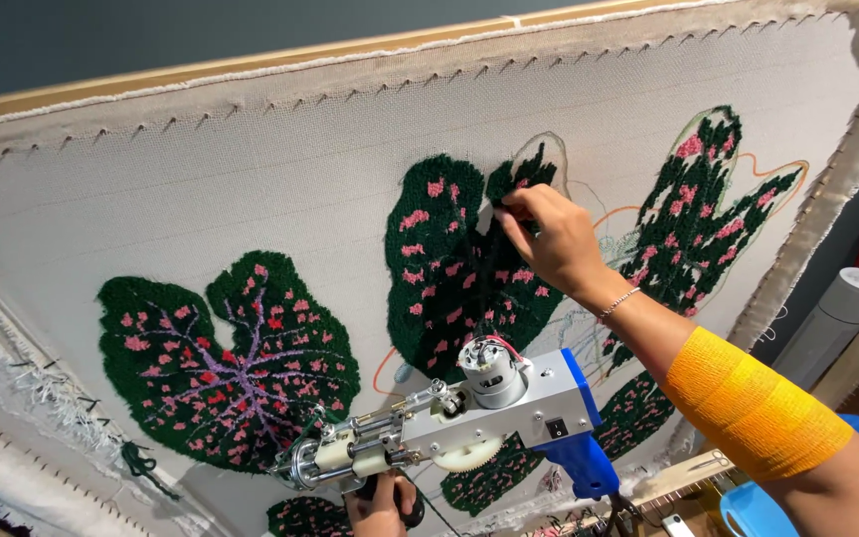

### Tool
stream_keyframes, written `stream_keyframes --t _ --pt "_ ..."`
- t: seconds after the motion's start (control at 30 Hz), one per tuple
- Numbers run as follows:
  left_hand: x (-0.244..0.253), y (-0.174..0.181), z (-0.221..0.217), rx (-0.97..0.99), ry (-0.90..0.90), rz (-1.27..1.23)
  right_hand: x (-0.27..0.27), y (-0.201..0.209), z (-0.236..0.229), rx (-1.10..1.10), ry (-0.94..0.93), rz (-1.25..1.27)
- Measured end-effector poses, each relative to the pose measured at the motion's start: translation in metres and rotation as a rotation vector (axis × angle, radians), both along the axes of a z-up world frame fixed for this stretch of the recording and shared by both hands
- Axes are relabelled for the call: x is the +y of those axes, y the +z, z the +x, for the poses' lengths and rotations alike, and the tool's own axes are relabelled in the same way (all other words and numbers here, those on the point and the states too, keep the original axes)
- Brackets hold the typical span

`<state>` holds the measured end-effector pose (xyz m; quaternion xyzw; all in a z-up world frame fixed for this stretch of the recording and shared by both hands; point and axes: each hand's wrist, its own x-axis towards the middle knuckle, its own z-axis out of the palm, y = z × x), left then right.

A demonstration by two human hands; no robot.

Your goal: Use a rug tufting gun to create a patterned rug with leaf designs.

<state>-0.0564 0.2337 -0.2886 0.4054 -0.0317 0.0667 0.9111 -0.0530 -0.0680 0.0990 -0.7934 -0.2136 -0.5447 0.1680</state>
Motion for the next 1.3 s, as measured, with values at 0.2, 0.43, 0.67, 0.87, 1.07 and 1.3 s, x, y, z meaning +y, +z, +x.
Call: stream_keyframes --t 0.2,0.43,0.67,0.87,1.07,1.3 --pt "-0.006 0.045 -0.035 0.169 0.168 0.100 -0.009 -0.010 0.014 0.017 -0.064 -0.050" --pt "-0.004 0.003 -0.029 0.093 0.203 0.003 -0.010 -0.010 0.000 0.068 0.073 0.128" --pt "0.002 0.002 -0.058 -0.027 0.049 0.021 -0.001 0.000 0.000 0.040 0.054 0.020" --pt "0.014 0.019 -0.079 0.214 0.175 0.194 -0.007 -0.008 0.016 -0.001 -0.020 -0.065" --pt "0.022 0.010 -0.076 0.200 0.199 0.202 -0.019 -0.020 0.013 0.068 0.078 0.082" --pt "0.010 0.013 -0.078 0.132 0.239 0.100 -0.024 -0.016 0.000 0.219 0.310 0.325"
